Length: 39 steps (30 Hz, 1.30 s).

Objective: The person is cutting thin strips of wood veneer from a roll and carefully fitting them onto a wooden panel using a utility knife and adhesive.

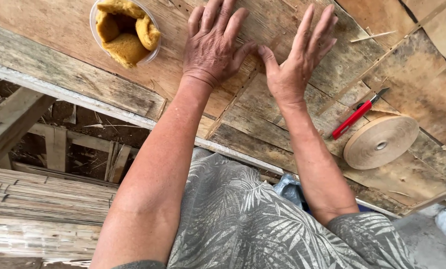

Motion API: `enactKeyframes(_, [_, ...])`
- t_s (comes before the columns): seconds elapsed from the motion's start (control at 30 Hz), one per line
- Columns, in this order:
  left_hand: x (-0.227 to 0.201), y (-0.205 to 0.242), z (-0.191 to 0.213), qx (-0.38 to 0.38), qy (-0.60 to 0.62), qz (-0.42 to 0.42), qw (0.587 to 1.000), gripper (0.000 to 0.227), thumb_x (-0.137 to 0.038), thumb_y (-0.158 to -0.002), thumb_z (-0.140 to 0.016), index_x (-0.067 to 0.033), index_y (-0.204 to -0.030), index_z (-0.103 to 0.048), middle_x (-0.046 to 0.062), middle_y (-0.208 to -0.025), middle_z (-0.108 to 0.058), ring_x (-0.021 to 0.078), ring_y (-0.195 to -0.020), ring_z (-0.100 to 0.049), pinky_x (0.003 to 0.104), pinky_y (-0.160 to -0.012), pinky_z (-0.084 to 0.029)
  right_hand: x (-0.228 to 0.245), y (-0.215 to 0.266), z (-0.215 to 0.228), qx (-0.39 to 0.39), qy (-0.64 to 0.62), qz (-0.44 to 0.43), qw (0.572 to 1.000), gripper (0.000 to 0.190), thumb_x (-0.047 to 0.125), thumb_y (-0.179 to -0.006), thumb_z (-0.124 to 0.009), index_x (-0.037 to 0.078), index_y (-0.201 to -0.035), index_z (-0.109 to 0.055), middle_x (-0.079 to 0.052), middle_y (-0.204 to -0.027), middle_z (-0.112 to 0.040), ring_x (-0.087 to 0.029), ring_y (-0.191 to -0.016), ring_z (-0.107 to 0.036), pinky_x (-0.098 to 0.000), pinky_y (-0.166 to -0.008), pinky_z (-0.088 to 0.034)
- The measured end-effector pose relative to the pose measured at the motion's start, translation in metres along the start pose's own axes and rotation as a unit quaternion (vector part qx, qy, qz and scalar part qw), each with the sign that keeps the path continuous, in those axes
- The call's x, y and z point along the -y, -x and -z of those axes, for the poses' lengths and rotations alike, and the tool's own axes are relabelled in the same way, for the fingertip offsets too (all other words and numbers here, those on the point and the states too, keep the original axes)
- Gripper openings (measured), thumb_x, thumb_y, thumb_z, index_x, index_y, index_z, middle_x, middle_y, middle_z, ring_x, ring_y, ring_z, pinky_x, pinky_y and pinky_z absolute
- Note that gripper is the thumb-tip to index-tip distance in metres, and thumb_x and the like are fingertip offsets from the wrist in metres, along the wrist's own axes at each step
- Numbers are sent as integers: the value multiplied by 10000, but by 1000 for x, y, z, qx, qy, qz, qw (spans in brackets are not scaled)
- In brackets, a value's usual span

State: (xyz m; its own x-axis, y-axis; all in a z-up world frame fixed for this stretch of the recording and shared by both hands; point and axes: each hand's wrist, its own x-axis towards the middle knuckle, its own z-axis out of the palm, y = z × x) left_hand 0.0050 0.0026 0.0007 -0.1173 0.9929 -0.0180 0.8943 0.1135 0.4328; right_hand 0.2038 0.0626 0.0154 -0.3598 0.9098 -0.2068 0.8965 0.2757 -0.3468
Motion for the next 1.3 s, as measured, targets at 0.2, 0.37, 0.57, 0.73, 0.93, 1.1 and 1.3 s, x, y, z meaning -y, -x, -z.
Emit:
enactKeyframes(0.2, [-2,-3,5,-9,-6,6,1000,563,-566,-1033,-665,-135,-1390,-603,135,-1503,-493,347,-1366,-436,516,-1114,-318,-3,8,-11,-12,-7,-17,1000,1252,836,-1008,-787,190,-1755,-18,-66,-1796,148,-316,-1725,75,-745,-1380,-13])
enactKeyframes(0.37, [-4,-4,6,10,-15,10,1000,624,-609,-1033,-689,-171,-1450,-539,101,-1468,-540,352,-1333,-456,507,-1126,-285,-21,28,-11,-26,-27,-57,998,1207,830,-1017,-722,214,-1758,4,-38,-1799,168,-310,-1727,92,-741,-1380,-16])
enactKeyframes(0.57, [-5,-5,6,37,-23,21,999,609,-603,-1054,-679,-150,-1443,-561,129,-1585,-392,344,-1445,-338,526,-1148,-274,-37,32,-12,-31,-59,-88,994,1237,905,-914,-622,265,-1738,42,-52,-1790,167,-340,-1718,76,-756,-1337,32])
enactKeyframes(0.73, [-5,-3,2,8,-17,15,1000,576,-575,-1041,-695,-141,-1410,-608,133,-1561,-423,358,-1415,-398,530,-1148,-296,-14,19,-27,-45,-2,-77,996,1421,775,-1009,-997,251,-1739,103,-56,-1791,204,-335,-1725,71,-748,-1373,0])
enactKeyframes(0.93, [-7,-5,3,33,-29,27,999,591,-610,-1031,-663,-165,-1410,-575,108,-1595,-365,377,-1425,-408,528,-1157,-303,-29,34,-18,-34,-32,-106,993,1340,856,-958,-848,239,-1741,49,-81,-1792,162,-344,-1734,14,-709,-1376,32])
enactKeyframes(1.1, [-8,-4,0,15,-34,30,999,554,-607,-1016,-629,-195,-1384,-580,81,-1599,-382,348,-1416,-429,503,-1138,-329,-39,43,-15,-43,-57,-129,989,1194,957,-886,-397,237,-1723,56,-96,-1772,163,-332,-1699,62,-696,-1341,93])
enactKeyframes(1.3, [-6,-3,-5,36,-43,45,997,547,-609,-1025,-579,-219,-1409,-569,62,-1618,-362,328,-1441,-408,503,-1149,-311,-20,55,-11,-91,-51,-84,991,894,615,-1120,-528,243,-1721,20,-74,-1783,109,-281,-1704,43,-622,-1392,58])
